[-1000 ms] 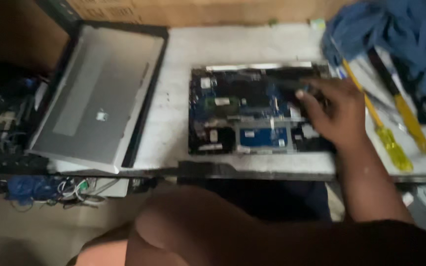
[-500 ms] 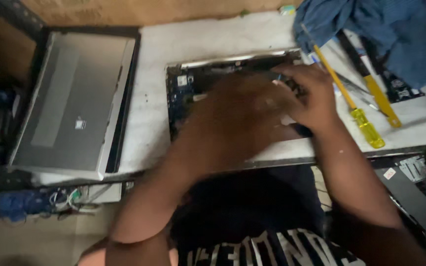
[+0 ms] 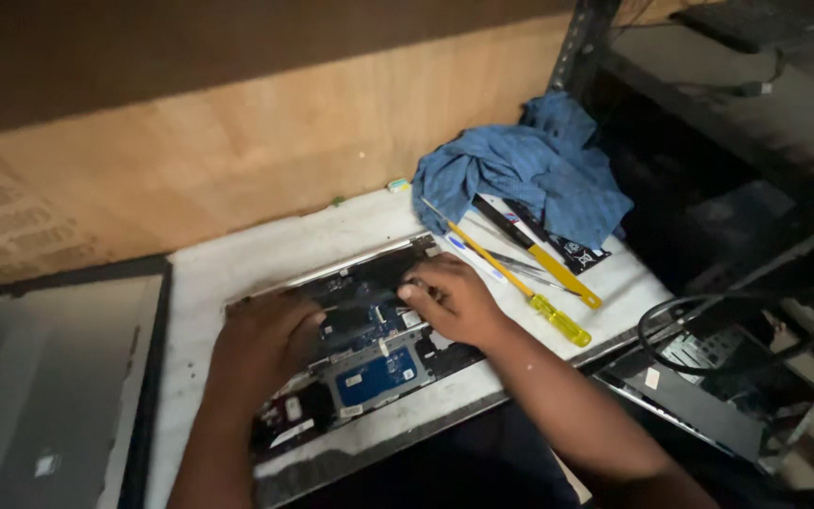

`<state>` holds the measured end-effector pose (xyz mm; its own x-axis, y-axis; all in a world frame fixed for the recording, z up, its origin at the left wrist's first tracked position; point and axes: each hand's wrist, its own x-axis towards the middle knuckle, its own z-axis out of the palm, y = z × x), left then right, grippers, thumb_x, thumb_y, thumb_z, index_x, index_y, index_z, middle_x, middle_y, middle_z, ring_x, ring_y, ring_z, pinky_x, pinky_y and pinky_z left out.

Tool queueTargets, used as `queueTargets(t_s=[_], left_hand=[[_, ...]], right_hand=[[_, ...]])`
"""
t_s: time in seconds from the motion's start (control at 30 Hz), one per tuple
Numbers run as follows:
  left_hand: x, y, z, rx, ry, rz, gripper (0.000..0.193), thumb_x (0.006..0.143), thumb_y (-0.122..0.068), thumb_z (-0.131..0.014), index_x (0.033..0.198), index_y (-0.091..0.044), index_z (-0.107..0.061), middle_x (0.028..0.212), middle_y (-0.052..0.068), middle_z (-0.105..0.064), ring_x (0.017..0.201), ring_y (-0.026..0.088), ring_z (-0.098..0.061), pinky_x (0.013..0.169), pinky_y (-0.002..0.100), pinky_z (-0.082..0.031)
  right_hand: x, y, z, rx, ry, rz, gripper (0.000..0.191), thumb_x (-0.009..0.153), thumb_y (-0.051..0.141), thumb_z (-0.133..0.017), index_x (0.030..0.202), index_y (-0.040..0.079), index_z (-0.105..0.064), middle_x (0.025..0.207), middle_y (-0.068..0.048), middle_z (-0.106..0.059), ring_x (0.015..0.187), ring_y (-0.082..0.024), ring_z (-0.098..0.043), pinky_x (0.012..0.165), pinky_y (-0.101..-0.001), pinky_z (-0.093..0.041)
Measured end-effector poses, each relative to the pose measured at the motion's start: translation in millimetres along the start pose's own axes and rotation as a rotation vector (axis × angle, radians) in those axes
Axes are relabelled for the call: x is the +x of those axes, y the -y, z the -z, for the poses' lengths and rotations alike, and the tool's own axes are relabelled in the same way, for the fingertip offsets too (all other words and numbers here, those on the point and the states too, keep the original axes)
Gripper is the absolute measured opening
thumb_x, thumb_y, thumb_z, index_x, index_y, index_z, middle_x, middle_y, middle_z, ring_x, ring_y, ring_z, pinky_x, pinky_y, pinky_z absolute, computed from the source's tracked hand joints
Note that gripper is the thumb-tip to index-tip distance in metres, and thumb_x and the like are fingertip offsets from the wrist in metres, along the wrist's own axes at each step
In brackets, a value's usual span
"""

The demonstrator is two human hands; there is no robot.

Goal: The person works on a disassembled laptop at a repair bench. They set a metal power supply box aside, then use a screwdriver to unscrew and reposition components on the exposed motherboard, lifting the cooling fan assembly and manipulating small parts and connectors by hand.

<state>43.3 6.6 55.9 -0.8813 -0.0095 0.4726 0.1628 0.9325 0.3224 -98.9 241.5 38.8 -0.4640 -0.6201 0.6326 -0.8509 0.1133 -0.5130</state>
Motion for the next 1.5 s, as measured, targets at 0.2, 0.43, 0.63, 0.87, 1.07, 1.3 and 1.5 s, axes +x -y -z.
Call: queueTargets(t_s=[0.2, 0.43, 0.63, 0.87, 1.07, 1.3, 1.5], left_hand=[[-3.6, 3.3, -3.3, -0.061, -0.133, -0.094, 0.012, 0.083, -0.012, -0.074, 0.095, -0.011, -0.072, 0.092, 0.011, -0.073, 0.09, 0.035, -0.069, 0.079, 0.047, -0.051], [2.5, -2.8, 3.2, -0.024, -0.148, -0.102, 0.019, 0.079, -0.003, -0.071, 0.093, -0.015, -0.074, 0.09, 0.009, -0.075, 0.089, 0.033, -0.071, 0.077, 0.045, -0.054], [3.0, -5.5, 0.5, -0.047, -0.203, -0.067, 0.014, 0.085, -0.005, -0.068, 0.096, -0.013, -0.073, 0.1, 0.009, -0.076, 0.094, 0.034, -0.071, 0.081, 0.045, -0.055], [1.4, -5.0, -2.9, -0.022, -0.192, -0.069, 0.013, 0.089, -0.012, -0.066, 0.099, -0.013, -0.074, 0.107, 0.009, -0.076, 0.101, 0.033, -0.071, 0.093, 0.043, -0.054], [5.3, -4.0, -3.3, -0.046, -0.162, -0.047, 0.013, 0.087, -0.013, -0.067, 0.096, -0.012, -0.076, 0.103, 0.009, -0.077, 0.096, 0.032, -0.072, 0.085, 0.042, -0.055], [1.5, -7.0, -2.9, -0.096, -0.179, 0.012, 0.015, 0.086, -0.021, -0.072, 0.095, -0.01, -0.076, 0.096, 0.009, -0.078, 0.089, 0.033, -0.072, 0.078, 0.041, -0.055], [1.0, -5.5, -4.2, -0.07, -0.128, 0.07, 0.015, 0.086, -0.023, -0.073, 0.096, -0.012, -0.076, 0.093, 0.009, -0.077, 0.086, 0.033, -0.072, 0.077, 0.041, -0.055]], right_hand=[[1.9, 4.1, -0.1, 0.005, -0.007, 0.034, 0.016, 0.095, 0.021, -0.073, 0.087, 0.007, -0.073, 0.075, -0.008, -0.069, 0.073, -0.026, -0.067, 0.07, -0.038, -0.05], [-0.5, 6.3, -4.9, 0.291, -0.087, -0.211, 0.025, 0.092, 0.016, -0.079, 0.113, 0.007, -0.071, 0.074, 0.002, -0.059, 0.066, -0.005, -0.054, 0.059, -0.0222, -0.045], [-2.7, 1.8, -4.5, 0.274, -0.083, -0.187, 0.033, 0.085, 0.014, -0.083, 0.116, 0.006, -0.071, 0.073, 0.004, -0.06, 0.063, -0.004, -0.053, 0.054, -0.021, -0.042], [-5.6, -1.4, -4.7, 0.317, -0.101, -0.155, 0.023, 0.091, 0.013, -0.081, 0.11, 0.005, -0.071, 0.074, 0.001, -0.062, 0.065, -0.007, -0.055, 0.057, -0.0235, -0.043], [-5.3, -4.5, 1.2, 0.162, -0.101, -0.069, 0.019, 0.091, 0.019, -0.081, 0.091, 0.004, -0.069, 0.074, -0.005, -0.064, 0.063, -0.015, -0.062, 0.057, -0.0294, -0.048], [-3.3, -2.9, 0.2, 0.102, -0.081, -0.041, 0.029, 0.091, 0.019, -0.082, 0.076, 0.005, -0.062, 0.068, -0.007, -0.063, 0.059, -0.017, -0.06, 0.055, -0.0315, -0.047], [-3.5, 0.8, 1.6, 0.17, -0.116, -0.125, 0.02, 0.087, 0.019, -0.082, 0.089, 0.004, -0.069, 0.069, -0.006, -0.063, 0.057, -0.013, -0.06, 0.052, -0.0282, -0.046]])
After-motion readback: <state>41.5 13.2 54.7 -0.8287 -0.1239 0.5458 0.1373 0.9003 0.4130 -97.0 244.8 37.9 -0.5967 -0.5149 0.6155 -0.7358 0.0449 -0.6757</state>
